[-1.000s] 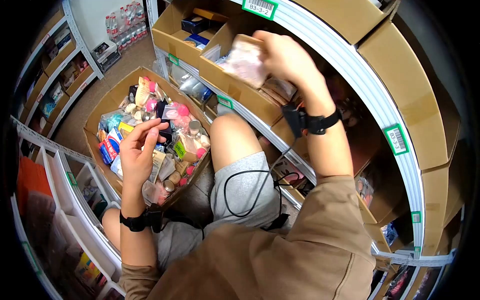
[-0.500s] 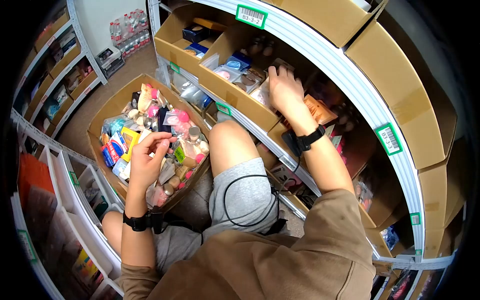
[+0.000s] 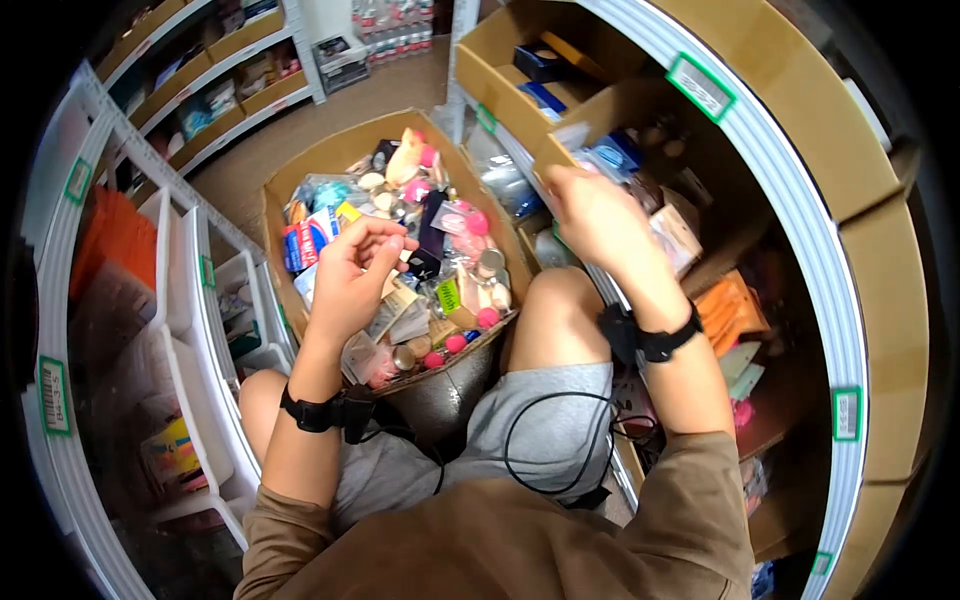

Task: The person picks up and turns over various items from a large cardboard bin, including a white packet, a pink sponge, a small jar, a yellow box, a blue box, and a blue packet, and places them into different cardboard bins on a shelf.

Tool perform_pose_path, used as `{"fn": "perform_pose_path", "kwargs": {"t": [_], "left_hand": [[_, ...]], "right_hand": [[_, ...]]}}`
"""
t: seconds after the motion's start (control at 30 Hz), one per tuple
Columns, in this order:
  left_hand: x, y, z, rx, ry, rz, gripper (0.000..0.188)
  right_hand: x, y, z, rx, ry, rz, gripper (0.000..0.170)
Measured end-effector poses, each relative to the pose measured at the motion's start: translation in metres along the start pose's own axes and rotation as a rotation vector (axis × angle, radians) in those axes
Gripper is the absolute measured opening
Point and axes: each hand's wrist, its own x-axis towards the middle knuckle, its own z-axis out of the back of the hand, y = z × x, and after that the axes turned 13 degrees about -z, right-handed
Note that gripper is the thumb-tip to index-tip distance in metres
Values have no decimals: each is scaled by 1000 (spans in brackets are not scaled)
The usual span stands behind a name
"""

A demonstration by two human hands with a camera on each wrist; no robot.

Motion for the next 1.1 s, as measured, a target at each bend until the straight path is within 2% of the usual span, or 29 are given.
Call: {"fn": "perform_pose_path", "kwargs": {"t": [0.07, 0.13, 0.2, 0.33, 0.43, 0.53, 0.67, 0.73, 0.87, 0.93, 1.0, 1.03, 1.07, 1.1], "left_hand": [[2, 1, 4, 86, 3, 54, 11], [1, 6, 7, 131, -9, 58, 11], [3, 4, 9, 175, 11, 67, 11], [8, 4, 6, 199, -22, 59, 11], [17, -3, 7, 240, -87, 36, 12], [23, -5, 11, 274, -136, 22, 12], [24, -5, 19, 309, -112, -7, 11], [25, -4, 22, 306, -117, -16, 10], [30, 1, 28, 318, -167, -8, 11], [33, 3, 31, 332, -187, -2, 11], [37, 7, 35, 340, -361, -45, 13], [38, 13, 40, 340, -390, -96, 17], [39, 23, 44, 365, -502, -235, 21], [40, 23, 47, 370, -541, -216, 23]], "right_hand": [[35, 31, -27, 20, 41, 122, 18], [71, 75, -48, 13, 174, 109, 27], [121, 101, -95, -77, 270, 134, 36], [190, 139, -179, -142, 247, 213, 40], [225, 154, -218, -211, 94, 325, 49], [245, 161, -231, -371, 99, 321, 50], [266, 159, -248, -400, 207, 250, 31], [277, 147, -267, -381, 148, 280, 26], [280, 132, -259, -241, 29, 311, 22], [255, 132, -210, 142, -185, 443, 22], [238, 130, -171, 231, -142, 461, 16], [222, 126, -153, 515, -14, 470, 11], [206, 122, -135, 798, 115, 472, 7], [192, 118, -121, 1023, 257, 508, 4]]}}
